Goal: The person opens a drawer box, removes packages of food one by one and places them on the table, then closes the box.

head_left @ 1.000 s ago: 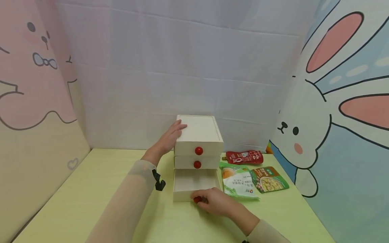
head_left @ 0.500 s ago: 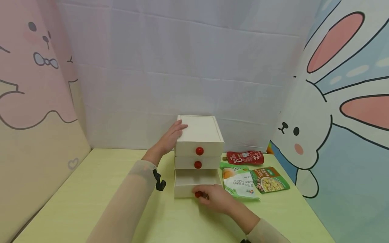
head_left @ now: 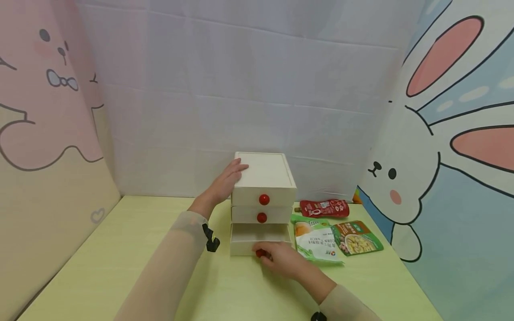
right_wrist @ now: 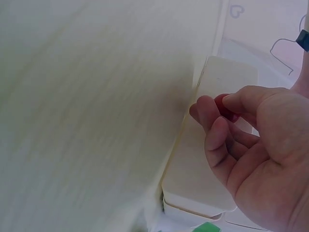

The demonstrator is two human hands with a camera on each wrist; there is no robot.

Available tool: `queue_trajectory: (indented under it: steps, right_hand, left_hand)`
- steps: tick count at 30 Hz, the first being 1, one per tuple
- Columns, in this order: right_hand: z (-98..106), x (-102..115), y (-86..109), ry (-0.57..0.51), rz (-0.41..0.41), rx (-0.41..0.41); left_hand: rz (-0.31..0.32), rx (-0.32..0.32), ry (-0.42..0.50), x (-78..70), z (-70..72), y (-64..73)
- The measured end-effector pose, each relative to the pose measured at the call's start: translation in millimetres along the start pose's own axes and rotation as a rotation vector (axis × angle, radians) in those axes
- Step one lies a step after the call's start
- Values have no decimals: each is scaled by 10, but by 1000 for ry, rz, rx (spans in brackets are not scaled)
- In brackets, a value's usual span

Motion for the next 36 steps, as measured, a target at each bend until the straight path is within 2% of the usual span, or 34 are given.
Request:
queue_trajectory:
  steps: [24,36]
  right_hand:
    - [50,-9,-219,68,-8,-114]
    - [35,-46,-305,72,-75,-122]
  left_hand:
    - [1,1,3,8,0,2]
    - [-4,4,9,3,1,5]
Point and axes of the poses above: each hand's wrist, its own y-axis away from the middle knuckle, its own z-axis out of the back of the hand, x = y × z, the point moved 6 cm from there along -y, towards the middle knuckle, and after that the axes turned 3 degrees about z, right-handed, at the moved point
